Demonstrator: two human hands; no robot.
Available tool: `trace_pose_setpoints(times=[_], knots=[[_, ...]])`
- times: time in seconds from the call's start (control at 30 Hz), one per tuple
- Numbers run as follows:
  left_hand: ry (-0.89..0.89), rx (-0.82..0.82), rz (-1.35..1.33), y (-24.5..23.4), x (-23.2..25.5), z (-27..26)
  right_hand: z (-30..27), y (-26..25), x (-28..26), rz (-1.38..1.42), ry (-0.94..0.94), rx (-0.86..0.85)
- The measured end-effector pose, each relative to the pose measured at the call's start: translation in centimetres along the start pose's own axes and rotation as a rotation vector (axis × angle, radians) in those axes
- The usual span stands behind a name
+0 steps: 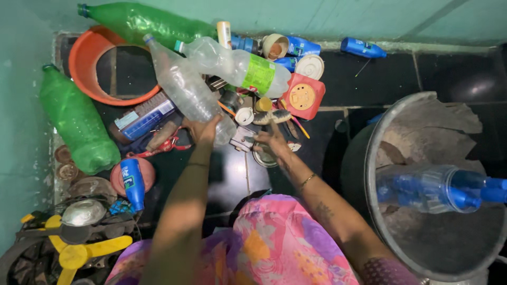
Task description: The person sorts various plastic bottles and containers from a pile on the floor, picking them up and placing them into a large grey basin. The person handles blue, green, and clear plastic bottles, as well as a plastic cup and a small container.
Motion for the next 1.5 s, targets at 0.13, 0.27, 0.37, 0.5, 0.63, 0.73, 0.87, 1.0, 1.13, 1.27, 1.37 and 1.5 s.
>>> trace_pose_setpoints(times=[0.13,0.27,0.37,0.5,0.63,0.73,0.87,1.0,1.13,1.27,1.37,1.5], knots=[[0.158,0.022,-0.082,0.7,1.0,-3.5,-0.9,2.3,-0.8,0.043,0.011,-0.096],[0.068,-0.067,-0.078,1.4,3.1,-7.5,-2.7,3.6,-2.9,-0.038,-0.011,-0.087],[0.279,-0.089,-0.118,1.0,5.7,-10.9,-4.5,3.7,-4.7,-0.174,-0.027,-0.047],[0.313,-0.211,-0.106,-0.3,9.9,-13.2,-6.9,3.9,-6.9,-0.228,-0.137,-0.081],[0.366,-0.374,-0.067,-1.7,14.6,-16.3,-10.4,4.5,-9.9,-0.277,-0.257,-0.103],[0.520,-0.424,0.028,-2.2,18.3,-18.7,-14.2,4.7,-13.0,-0.259,-0.444,-0.163],[0.563,-0.518,0.142,-1.5,22.0,-21.9,-22.5,4.7,-17.0,-0.354,-0.704,-0.088],[0.737,-0.649,0.189,-0.3,25.1,-25.6,-32.0,4.5,-19.9,-0.385,-0.867,-0.018],[0.868,-0.782,0.266,1.2,28.3,-29.8,-40.3,3.4,-21.3,-0.414,-0.909,0.124],[1.001,-0.890,0.304,2.2,31.1,-34.4,-47.9,0.9,-22.2,-0.426,-0.993,0.206],[1.072,-0.962,0.336,3.9,32.8,-38.4,-54.1,-1.2,-23.0,-0.472,-1.040,0.271],[1.136,-1.013,0.353,6.8,33.8,-43.1,-60.8,-3.1,-22.9,-0.519,-1.035,0.373]])
Point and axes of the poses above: each hand's wrist, its own z-axis towards the middle knuckle, its own y-axis out of the palm, x = y × z, the point moved 2 cm from there along z, towards the middle knuckle, and after that the axes turned 9 degrees about -x, right-handed, at the moved point
